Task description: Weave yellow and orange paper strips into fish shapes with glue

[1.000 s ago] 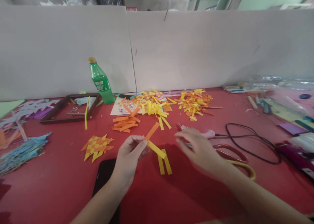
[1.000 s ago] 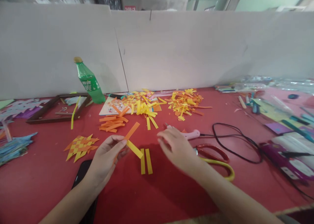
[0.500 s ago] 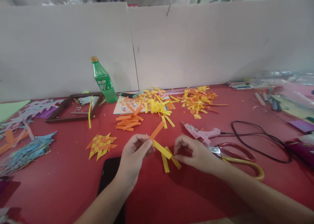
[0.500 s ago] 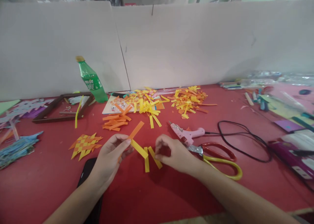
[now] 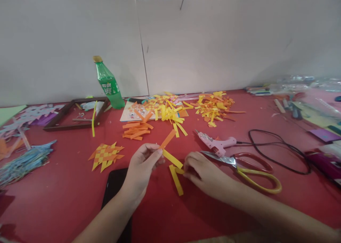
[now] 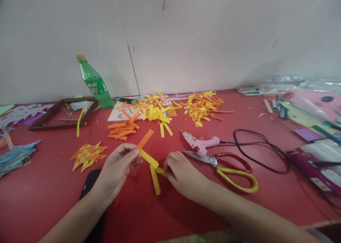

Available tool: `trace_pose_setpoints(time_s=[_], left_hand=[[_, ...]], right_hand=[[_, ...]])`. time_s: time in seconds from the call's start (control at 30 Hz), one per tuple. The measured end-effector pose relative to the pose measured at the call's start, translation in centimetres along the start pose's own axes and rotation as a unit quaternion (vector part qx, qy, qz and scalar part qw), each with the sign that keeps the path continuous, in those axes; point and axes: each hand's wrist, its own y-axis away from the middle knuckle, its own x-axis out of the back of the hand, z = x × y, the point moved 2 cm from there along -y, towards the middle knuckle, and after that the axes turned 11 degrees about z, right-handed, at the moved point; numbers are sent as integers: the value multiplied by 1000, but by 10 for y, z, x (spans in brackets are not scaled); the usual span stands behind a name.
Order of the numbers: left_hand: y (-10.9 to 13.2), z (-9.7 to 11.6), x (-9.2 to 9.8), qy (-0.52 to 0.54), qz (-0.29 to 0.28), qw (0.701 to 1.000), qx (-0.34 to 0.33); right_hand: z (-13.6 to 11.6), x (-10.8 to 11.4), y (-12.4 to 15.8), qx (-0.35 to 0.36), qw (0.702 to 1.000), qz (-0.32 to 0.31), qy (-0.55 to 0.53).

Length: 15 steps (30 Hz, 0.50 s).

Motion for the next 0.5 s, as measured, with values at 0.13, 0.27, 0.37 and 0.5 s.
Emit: trace_pose_setpoints(time_s=[0.13, 0.27, 0.37, 0.5], left_hand=[[0, 1, 0, -5, -1, 1000, -4], [0, 0, 1, -19, -12, 1000, -15], [1, -1, 1, -42, -33, 998, -27], [7, 0, 0, -96, -70, 991, -59]], right_hand=[[3, 3, 0, -18, 998, 46, -31], [10, 12, -1, -88, 973, 150, -152], [16, 16, -3, -156, 924, 205, -282], [21, 13, -8, -196, 844, 206, -455]])
